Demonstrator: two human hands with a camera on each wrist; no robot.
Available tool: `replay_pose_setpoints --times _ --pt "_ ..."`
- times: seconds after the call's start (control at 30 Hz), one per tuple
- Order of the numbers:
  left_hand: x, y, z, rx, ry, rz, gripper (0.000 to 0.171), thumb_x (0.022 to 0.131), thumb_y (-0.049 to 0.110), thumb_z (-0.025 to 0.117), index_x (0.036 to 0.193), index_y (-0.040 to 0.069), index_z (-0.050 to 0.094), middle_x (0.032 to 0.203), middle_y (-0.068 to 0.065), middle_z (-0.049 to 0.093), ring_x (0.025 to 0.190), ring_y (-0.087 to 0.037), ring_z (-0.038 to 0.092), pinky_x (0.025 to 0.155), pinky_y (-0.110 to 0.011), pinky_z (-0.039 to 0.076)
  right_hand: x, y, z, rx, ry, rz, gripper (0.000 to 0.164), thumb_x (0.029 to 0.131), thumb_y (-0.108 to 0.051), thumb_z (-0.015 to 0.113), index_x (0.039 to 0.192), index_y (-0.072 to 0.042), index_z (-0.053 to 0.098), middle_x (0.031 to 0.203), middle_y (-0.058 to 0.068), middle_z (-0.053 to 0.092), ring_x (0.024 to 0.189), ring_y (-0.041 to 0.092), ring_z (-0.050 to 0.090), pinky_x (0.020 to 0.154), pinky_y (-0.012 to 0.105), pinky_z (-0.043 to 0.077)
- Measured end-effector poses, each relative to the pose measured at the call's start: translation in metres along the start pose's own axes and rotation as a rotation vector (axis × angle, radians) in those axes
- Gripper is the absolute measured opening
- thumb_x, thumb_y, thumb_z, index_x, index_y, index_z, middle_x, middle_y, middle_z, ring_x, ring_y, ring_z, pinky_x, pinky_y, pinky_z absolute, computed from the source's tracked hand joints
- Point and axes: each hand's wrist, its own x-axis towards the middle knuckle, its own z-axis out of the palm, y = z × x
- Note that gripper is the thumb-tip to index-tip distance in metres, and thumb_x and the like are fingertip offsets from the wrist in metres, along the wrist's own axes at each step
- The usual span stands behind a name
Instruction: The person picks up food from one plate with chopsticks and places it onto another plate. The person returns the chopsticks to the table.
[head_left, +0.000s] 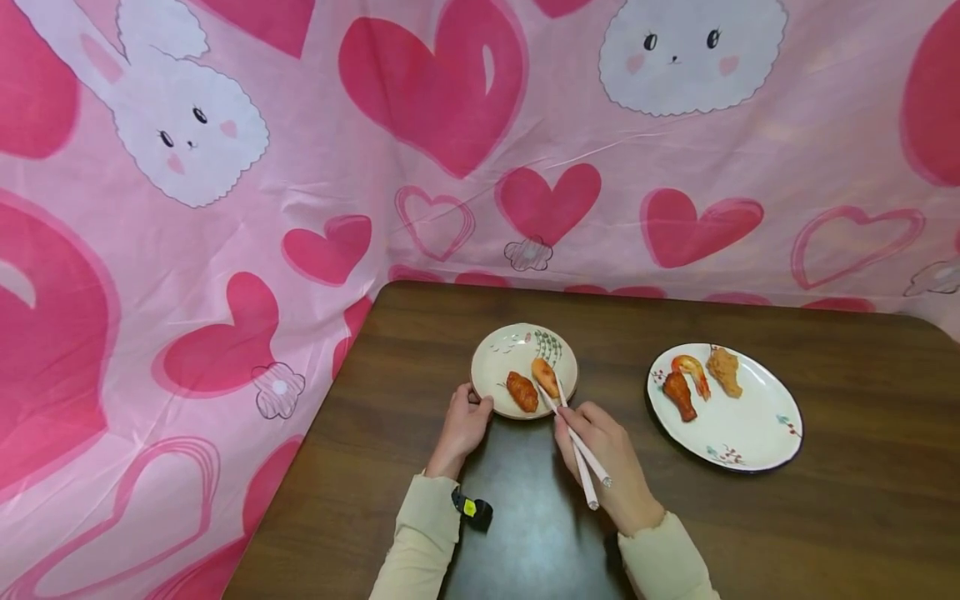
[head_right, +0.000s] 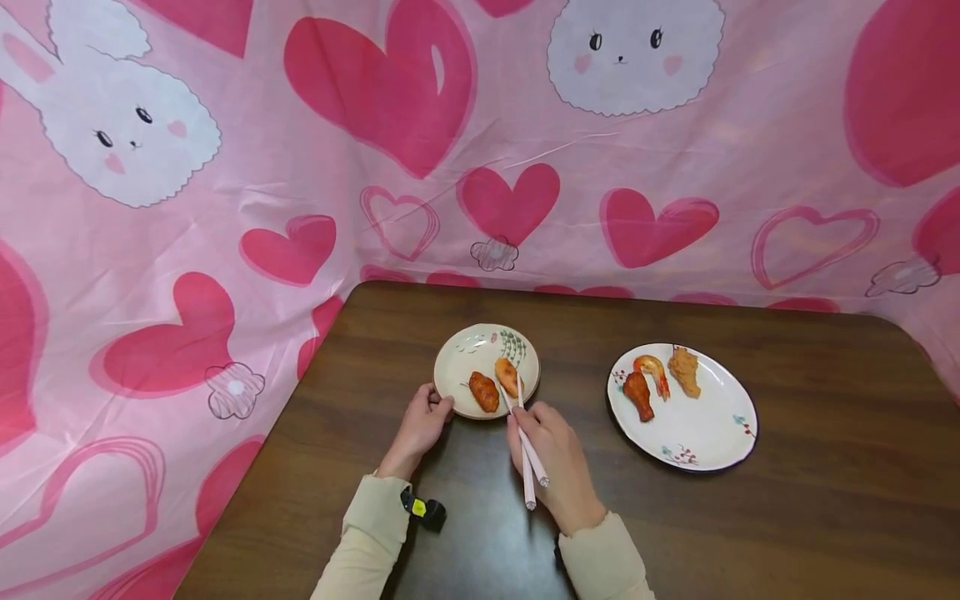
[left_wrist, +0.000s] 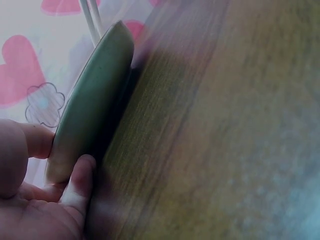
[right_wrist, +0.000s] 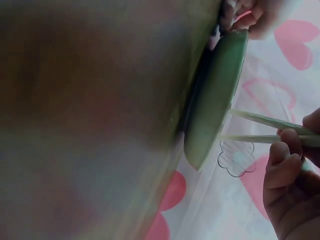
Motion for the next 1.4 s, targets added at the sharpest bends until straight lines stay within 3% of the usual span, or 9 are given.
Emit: replay_pose_setpoints --times 0.2,0.37,0.47,0.63,0.73,1.13,1.3,1.4 --pt "0.001 0.0 0.0 0.008 0.008 0.012 0.042 0.096 0.022 0.054 0.13 0.001 0.046 0.111 -0.012 0.048 0.089 -0.02 0.052 0.075 -0.028 0.042 0.013 0.008 0.001 -0.03 -0.016 -0.033 0.01 0.083 -0.007 0.064 0.078 -0.004 0.072 0.06 -0.004 0.046 0.051 0.005 0.037 0.046 0.014 0.03" --pt "0.002 -0.002 0.001 0.008 0.002 0.04 0.042 0.095 0.022 0.054 0.13 0.0 0.047 0.112 -0.013 0.049 0.093 -0.021 0.052 0.077 -0.029 0.043 0.019 0.014 -0.002 0.114 0.1 0.083 0.011 0.081 0.001 0.066 0.072 -0.003 0.072 0.057 0.0 0.055 0.05 0.006 0.044 0.045 0.015 0.033" --pt "0.002 -0.002 0.001 0.006 0.005 0.027 0.042 0.095 0.023 0.054 0.129 0.0 0.047 0.112 -0.012 0.049 0.093 -0.021 0.052 0.077 -0.029 0.043 0.02 0.016 -0.005 0.186 0.12 0.301 0.013 0.084 -0.003 0.067 0.074 -0.005 0.074 0.059 0.002 0.061 0.053 0.007 0.047 0.046 0.016 0.035" --pt "0.001 -0.002 0.001 0.013 0.013 0.032 0.042 0.095 0.022 0.055 0.129 0.0 0.047 0.111 -0.013 0.049 0.092 -0.02 0.053 0.076 -0.028 0.044 0.023 0.019 -0.011 0.224 0.004 0.816 0.031 0.093 -0.03 0.06 0.076 -0.007 0.073 0.067 0.008 0.064 0.056 0.008 0.049 0.048 0.023 0.037" --pt "0.001 -0.001 0.001 0.016 0.017 0.04 0.042 0.095 0.021 0.055 0.129 -0.001 0.048 0.11 -0.013 0.05 0.091 -0.02 0.053 0.076 -0.028 0.044 0.025 0.021 -0.013 0.235 -0.041 0.939 0.039 0.094 -0.038 0.057 0.081 -0.005 0.074 0.074 0.012 0.068 0.057 0.01 0.052 0.049 0.025 0.038" --pt "0.001 -0.002 0.001 0.008 0.023 0.045 0.042 0.094 0.021 0.055 0.129 -0.002 0.048 0.109 -0.013 0.05 0.091 -0.02 0.052 0.076 -0.028 0.043 0.032 0.028 -0.015 0.235 -0.066 0.911 0.041 0.095 -0.043 0.055 0.091 -0.008 0.075 0.078 0.011 0.07 0.059 0.011 0.056 0.05 0.025 0.041" --pt "0.002 -0.002 0.001 0.007 0.021 0.039 0.042 0.094 0.022 0.055 0.128 -0.001 0.048 0.109 -0.013 0.05 0.09 -0.02 0.053 0.076 -0.028 0.043 0.033 0.033 -0.014 0.2 -0.053 0.68 0.032 0.095 -0.033 0.058 0.084 -0.009 0.075 0.068 0.006 0.062 0.059 0.012 0.049 0.049 0.022 0.037" --pt "0.002 -0.003 0.002 0.008 0.023 0.04 0.041 0.094 0.022 0.056 0.127 -0.001 0.049 0.109 -0.013 0.05 0.09 -0.019 0.053 0.076 -0.028 0.044 0.034 0.036 -0.014 0.199 -0.071 0.588 0.028 0.095 -0.029 0.059 0.09 -0.008 0.076 0.069 0.005 0.062 0.062 0.014 0.049 0.05 0.02 0.04"
